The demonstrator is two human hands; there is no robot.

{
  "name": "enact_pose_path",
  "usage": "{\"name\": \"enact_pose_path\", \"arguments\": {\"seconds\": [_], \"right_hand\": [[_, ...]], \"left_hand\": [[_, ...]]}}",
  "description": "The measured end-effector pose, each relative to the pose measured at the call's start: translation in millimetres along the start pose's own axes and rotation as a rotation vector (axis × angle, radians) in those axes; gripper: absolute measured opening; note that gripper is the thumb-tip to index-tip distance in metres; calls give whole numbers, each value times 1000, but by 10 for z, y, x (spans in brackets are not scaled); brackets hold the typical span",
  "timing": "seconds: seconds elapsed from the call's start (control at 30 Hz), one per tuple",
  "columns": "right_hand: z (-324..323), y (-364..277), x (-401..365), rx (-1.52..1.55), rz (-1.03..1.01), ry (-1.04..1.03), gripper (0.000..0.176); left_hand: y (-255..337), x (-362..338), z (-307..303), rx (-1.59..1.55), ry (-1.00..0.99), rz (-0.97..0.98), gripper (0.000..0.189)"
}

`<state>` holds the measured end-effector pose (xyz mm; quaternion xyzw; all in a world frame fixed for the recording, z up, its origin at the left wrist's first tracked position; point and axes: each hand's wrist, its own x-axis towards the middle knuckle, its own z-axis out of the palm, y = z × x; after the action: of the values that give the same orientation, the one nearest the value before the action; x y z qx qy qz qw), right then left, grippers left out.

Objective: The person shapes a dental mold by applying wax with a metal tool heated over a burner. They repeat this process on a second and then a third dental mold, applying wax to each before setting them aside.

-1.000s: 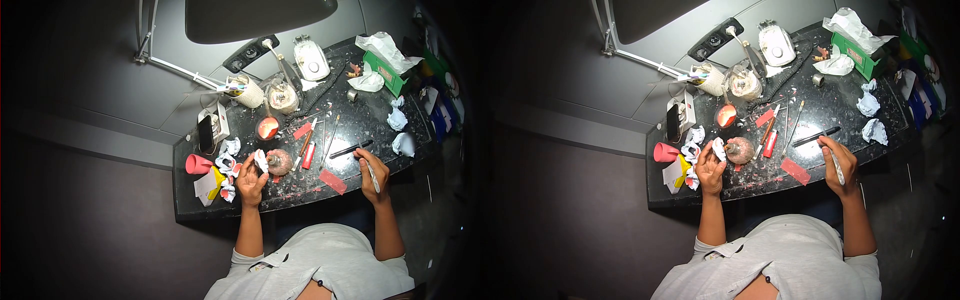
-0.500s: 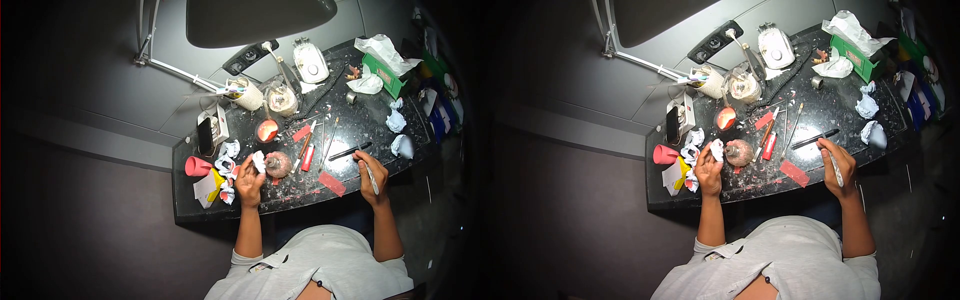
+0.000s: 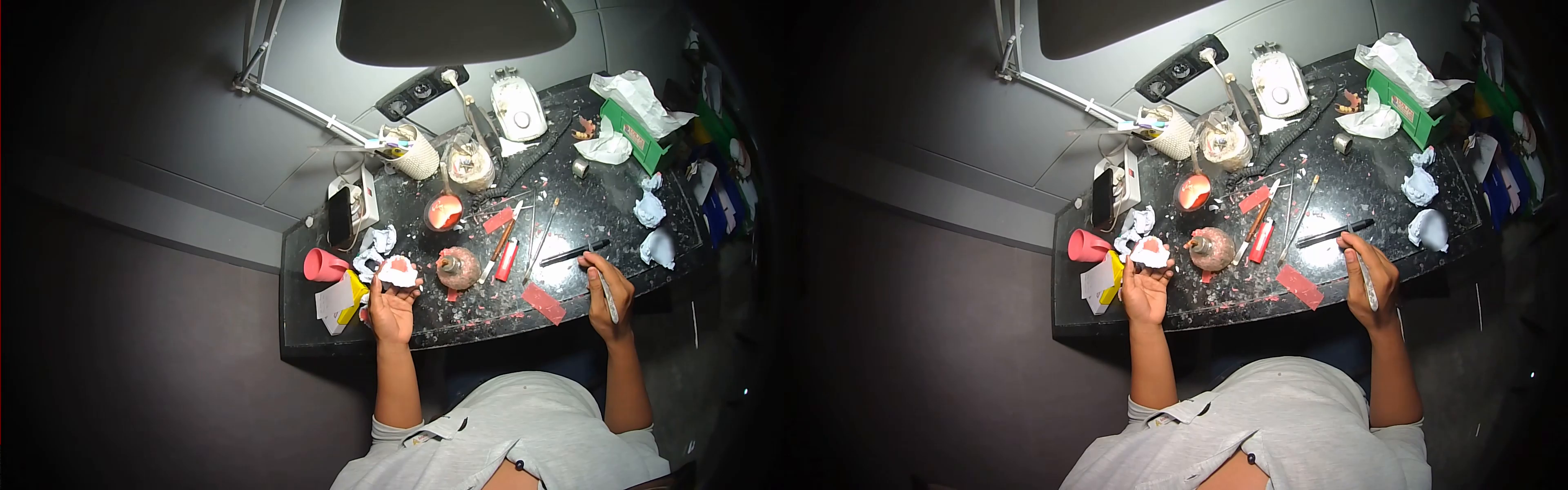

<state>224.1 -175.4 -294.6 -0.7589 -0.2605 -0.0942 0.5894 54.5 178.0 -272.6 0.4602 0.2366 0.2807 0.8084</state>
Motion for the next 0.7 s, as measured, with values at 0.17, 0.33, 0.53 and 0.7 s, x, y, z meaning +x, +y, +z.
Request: {"name": "enact_pose_path", "arguments": {"seconds": [0.17, 0.33, 0.53, 0.7], "right_hand": [[17, 69, 2, -24, -82, 13, 22], [24, 73, -1, -25, -80, 18, 22], [15, 4, 4, -13, -6, 1, 18], [30, 74, -4, -40, -74, 15, 22]], "left_hand": [[6, 5, 6, 33, -50, 17, 56], [33, -36, 91, 81, -114, 80, 49], [12, -30, 110, 44, -183, 121, 44], [10, -77, 196, -17, -166, 159, 44]]}}
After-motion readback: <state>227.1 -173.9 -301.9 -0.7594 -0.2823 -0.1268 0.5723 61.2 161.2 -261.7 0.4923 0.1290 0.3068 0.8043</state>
